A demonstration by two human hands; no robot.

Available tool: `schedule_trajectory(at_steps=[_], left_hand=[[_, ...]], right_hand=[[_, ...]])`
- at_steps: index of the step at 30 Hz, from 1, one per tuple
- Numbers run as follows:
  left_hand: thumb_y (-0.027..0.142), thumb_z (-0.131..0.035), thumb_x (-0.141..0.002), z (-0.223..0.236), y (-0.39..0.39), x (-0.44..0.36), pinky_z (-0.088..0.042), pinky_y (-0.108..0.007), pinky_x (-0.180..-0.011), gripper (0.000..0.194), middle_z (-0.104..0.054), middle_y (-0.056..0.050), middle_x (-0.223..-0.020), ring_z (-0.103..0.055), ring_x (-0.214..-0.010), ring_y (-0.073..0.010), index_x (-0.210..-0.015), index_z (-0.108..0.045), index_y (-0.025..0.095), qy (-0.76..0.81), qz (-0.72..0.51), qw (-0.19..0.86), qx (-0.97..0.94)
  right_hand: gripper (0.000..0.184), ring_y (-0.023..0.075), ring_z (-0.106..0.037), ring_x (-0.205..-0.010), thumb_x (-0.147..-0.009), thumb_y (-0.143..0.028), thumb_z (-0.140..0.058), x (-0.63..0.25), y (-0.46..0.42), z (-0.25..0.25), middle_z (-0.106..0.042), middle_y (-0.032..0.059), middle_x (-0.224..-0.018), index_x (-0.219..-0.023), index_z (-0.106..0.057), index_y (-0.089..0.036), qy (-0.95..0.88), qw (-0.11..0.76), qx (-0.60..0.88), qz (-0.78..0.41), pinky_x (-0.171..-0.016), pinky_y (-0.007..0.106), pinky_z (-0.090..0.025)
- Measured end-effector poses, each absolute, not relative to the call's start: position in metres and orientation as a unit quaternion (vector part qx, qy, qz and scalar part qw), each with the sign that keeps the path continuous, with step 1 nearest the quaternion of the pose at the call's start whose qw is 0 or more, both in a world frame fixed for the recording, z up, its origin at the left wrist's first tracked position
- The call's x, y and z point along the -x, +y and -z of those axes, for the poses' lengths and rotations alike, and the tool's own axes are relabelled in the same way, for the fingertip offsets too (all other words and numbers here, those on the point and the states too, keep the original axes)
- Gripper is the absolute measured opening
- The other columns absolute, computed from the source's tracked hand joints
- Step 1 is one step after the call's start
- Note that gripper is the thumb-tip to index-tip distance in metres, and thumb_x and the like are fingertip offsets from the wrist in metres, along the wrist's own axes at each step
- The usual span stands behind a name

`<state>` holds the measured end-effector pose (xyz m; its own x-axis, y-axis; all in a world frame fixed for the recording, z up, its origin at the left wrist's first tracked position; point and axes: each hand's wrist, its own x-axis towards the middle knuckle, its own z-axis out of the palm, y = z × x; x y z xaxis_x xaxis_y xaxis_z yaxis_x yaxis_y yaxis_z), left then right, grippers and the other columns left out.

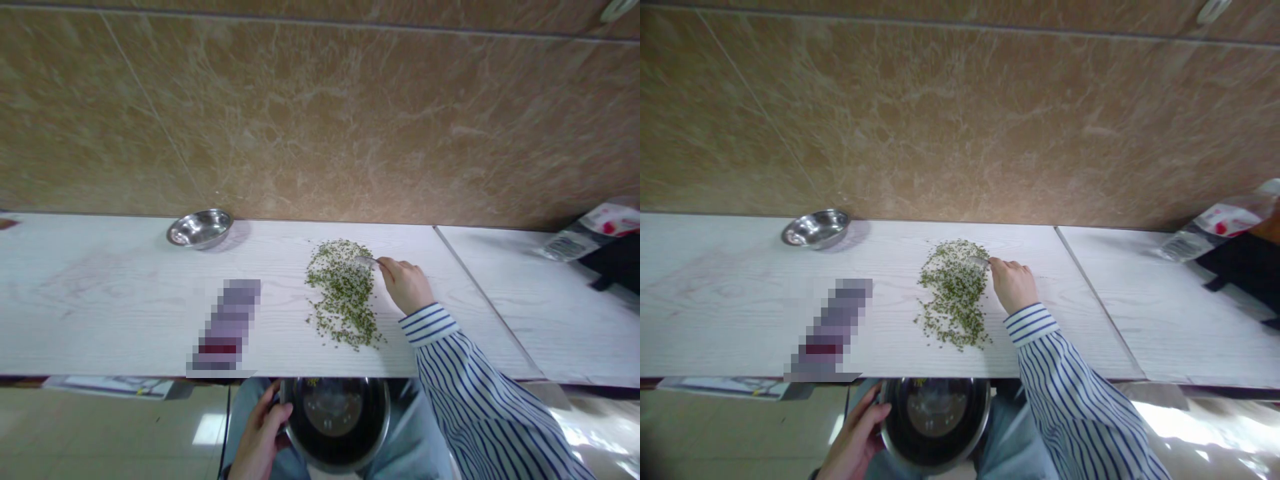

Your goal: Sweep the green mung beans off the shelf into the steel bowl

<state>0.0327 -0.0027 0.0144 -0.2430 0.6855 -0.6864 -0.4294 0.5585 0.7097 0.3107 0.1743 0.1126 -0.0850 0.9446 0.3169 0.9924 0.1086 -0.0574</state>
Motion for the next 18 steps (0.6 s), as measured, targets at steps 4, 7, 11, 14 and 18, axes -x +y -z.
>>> schedule_trajectory(at_steps=[4,7,11,14,18], left_hand=[[0.033,-0.074,-0.061,-0.016,-0.004,-0.034,-0.053,-0.033,-0.058,0.055,-0.078,-0.008,-0.097,-0.072,-0.089,-0.0301,-0.114,-0.065,0.02,0.632,-0.464,0.612,-0.103],[0.033,-0.074,-0.062,-0.016,-0.004,-0.037,-0.052,-0.032,-0.056,0.058,-0.078,-0.008,-0.095,-0.072,-0.088,-0.03,-0.117,-0.063,0.019,0.624,-0.463,0.619,-0.111],[0.032,-0.075,-0.062,-0.02,-0.004,-0.039,-0.051,-0.031,-0.056,0.061,-0.078,-0.008,-0.093,-0.071,-0.086,-0.0288,-0.12,-0.062,0.017,0.617,-0.456,0.628,-0.132],[0.032,-0.073,-0.065,-0.026,-0.005,-0.043,-0.049,-0.03,-0.053,0.056,-0.077,-0.007,-0.09,-0.071,-0.08,-0.0267,-0.117,-0.062,0.018,0.608,-0.462,0.629,-0.145],[0.03,-0.071,-0.065,-0.031,-0.007,-0.05,-0.048,-0.028,-0.054,0.05,-0.076,-0.005,-0.085,-0.07,-0.074,-0.0232,-0.113,-0.064,0.018,0.605,-0.469,0.626,-0.151]], right_hand=[[0.029,0.0199,-0.068,-0.084,-0.099,-0.024,-0.043,-0.308,0.18,-0.116,-0.076,0.0097,-0.094,-0.113,-0.068,-0.02,-0.75,0.116,0.647,0.072,-0.071,0.03,-0.041],[0.027,0.0189,-0.068,-0.084,-0.1,-0.024,-0.044,-0.304,0.173,-0.115,-0.076,0.0094,-0.096,-0.112,-0.068,-0.02,-0.758,0.111,0.639,0.065,-0.071,0.029,-0.04],[0.024,0.0181,-0.069,-0.087,-0.1,-0.024,-0.047,-0.305,0.159,-0.111,-0.077,0.0066,-0.096,-0.111,-0.068,-0.022,-0.768,0.13,0.624,0.057,-0.073,0.028,-0.041],[0.024,0.0185,-0.069,-0.088,-0.1,-0.025,-0.048,-0.31,0.152,-0.105,-0.076,0.0063,-0.097,-0.112,-0.068,-0.021,-0.766,0.162,0.62,0.057,-0.075,0.029,-0.041],[0.028,0.0197,-0.067,-0.097,-0.1,-0.025,-0.045,-0.318,0.15,-0.092,-0.075,0.0081,-0.106,-0.116,-0.067,-0.02,-0.749,0.217,0.623,0.066,-0.08,0.031,-0.04]])
